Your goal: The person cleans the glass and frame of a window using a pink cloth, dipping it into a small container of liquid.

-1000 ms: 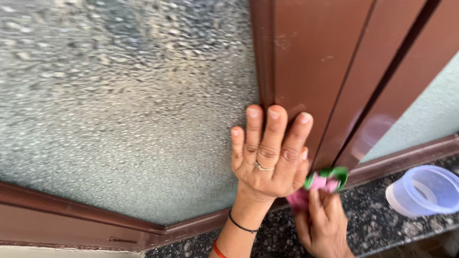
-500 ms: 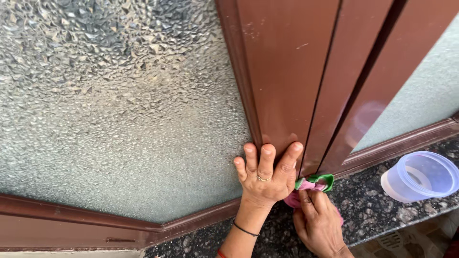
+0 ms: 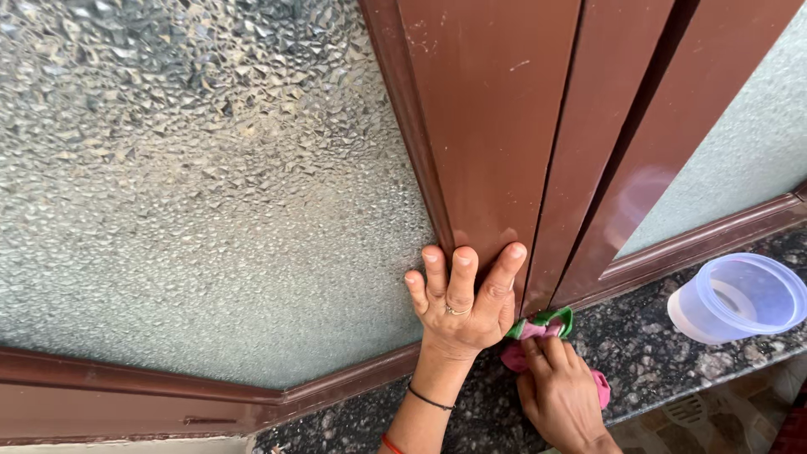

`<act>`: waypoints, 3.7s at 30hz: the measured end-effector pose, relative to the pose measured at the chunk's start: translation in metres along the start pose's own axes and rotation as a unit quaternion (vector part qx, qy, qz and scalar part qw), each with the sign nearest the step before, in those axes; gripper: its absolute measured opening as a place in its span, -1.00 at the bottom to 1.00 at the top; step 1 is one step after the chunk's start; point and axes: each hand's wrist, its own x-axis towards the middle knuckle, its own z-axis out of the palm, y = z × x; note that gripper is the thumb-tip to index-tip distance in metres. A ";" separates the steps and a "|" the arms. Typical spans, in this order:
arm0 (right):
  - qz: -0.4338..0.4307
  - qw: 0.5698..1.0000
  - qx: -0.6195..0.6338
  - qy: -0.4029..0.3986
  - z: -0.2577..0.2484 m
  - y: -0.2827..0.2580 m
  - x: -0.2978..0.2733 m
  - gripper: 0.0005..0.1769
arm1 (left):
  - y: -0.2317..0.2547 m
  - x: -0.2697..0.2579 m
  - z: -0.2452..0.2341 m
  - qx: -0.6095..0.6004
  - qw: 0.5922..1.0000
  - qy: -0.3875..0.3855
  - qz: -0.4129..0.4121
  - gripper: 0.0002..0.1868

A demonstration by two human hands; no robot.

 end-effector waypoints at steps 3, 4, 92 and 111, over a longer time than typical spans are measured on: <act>0.059 0.997 0.038 -0.024 -0.018 -0.007 0.004 -0.45 | 0.001 0.000 -0.002 -0.003 1.000 0.001 -0.001 -0.52; 0.089 0.994 0.054 -0.036 -0.026 -0.010 0.010 -0.45 | 0.001 0.002 -0.002 -0.004 1.000 0.005 -0.001 -0.53; -0.492 0.828 -0.264 0.045 0.149 -0.107 -0.030 -0.58 | 0.000 -0.003 -0.007 0.004 1.000 0.000 0.013 -0.56; -0.105 0.981 -0.152 -0.063 0.041 0.062 -0.014 -0.65 | -0.027 -0.149 -0.043 0.031 0.969 -0.236 0.070 -0.43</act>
